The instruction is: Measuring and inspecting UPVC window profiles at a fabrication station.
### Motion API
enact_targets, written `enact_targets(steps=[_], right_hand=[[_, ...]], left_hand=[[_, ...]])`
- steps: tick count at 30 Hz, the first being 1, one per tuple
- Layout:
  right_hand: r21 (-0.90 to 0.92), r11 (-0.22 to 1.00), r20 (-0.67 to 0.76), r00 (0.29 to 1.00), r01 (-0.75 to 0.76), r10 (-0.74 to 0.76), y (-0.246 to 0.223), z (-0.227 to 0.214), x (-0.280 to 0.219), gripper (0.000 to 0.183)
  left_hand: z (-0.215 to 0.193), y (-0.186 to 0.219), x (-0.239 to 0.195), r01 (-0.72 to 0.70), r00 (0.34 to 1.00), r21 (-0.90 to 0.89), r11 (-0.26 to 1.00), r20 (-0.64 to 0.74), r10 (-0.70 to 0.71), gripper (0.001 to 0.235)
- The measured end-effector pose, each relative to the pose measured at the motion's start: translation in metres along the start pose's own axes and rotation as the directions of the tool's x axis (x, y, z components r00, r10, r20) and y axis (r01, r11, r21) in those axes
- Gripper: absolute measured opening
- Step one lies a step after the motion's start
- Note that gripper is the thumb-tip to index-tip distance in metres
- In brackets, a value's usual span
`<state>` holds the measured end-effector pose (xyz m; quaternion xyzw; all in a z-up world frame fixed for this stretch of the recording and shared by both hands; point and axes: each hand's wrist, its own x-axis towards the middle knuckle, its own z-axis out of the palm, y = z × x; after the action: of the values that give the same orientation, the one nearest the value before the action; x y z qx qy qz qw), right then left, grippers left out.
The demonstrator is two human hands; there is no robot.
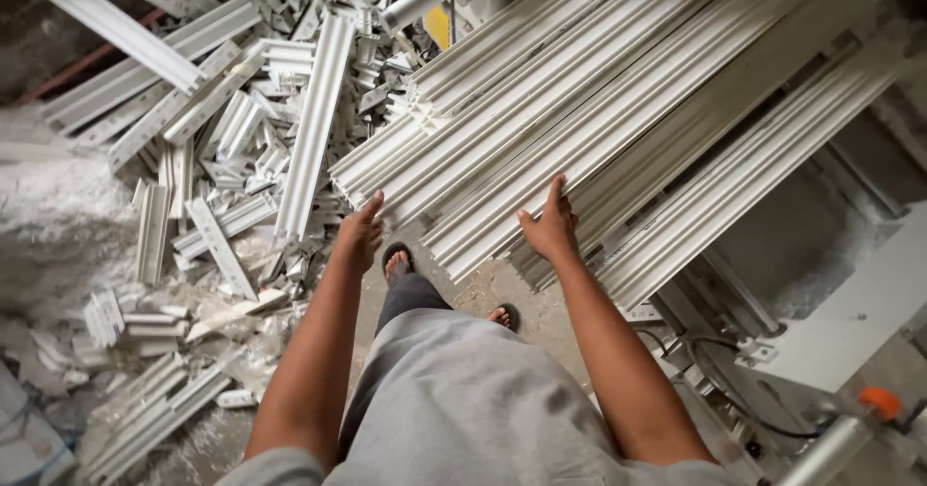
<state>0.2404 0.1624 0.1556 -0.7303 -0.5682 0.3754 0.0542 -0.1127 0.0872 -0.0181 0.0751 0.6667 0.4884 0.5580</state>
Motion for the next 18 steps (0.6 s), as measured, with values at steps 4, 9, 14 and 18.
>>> enact_targets(steps=[4,9,14,18], right_hand=[[-0.007,0.993,-0.003,0.993,-0.115,0.115,-0.017,-0.003,-0.007,0.107],[0.066,0.968,-0.104,0.963,-0.242,0.248,-0.028,0.015,-0.018,0.101],[-0.338,0.936,-0.636,0.758,-0.102,-0.148,-0.028,0.076,-0.02,0.069],[-0.303,0.952,-0.651,0.741,-0.051,-0.167,-0.056,0.094,-0.049,0.07]], left_hand=[[0.02,0.013,0.02,0.276,0.943,-0.009,0.961,0.195,-0.269,0.091],[0.043,0.053,-0.037,0.3,0.88,-0.265,0.917,0.448,-0.158,0.071],[0.032,0.055,-0.029,0.447,0.791,-0.285,0.848,0.568,-0.227,0.055],[0.022,0.075,-0.027,0.453,0.703,-0.189,0.871,0.676,-0.22,0.05]])
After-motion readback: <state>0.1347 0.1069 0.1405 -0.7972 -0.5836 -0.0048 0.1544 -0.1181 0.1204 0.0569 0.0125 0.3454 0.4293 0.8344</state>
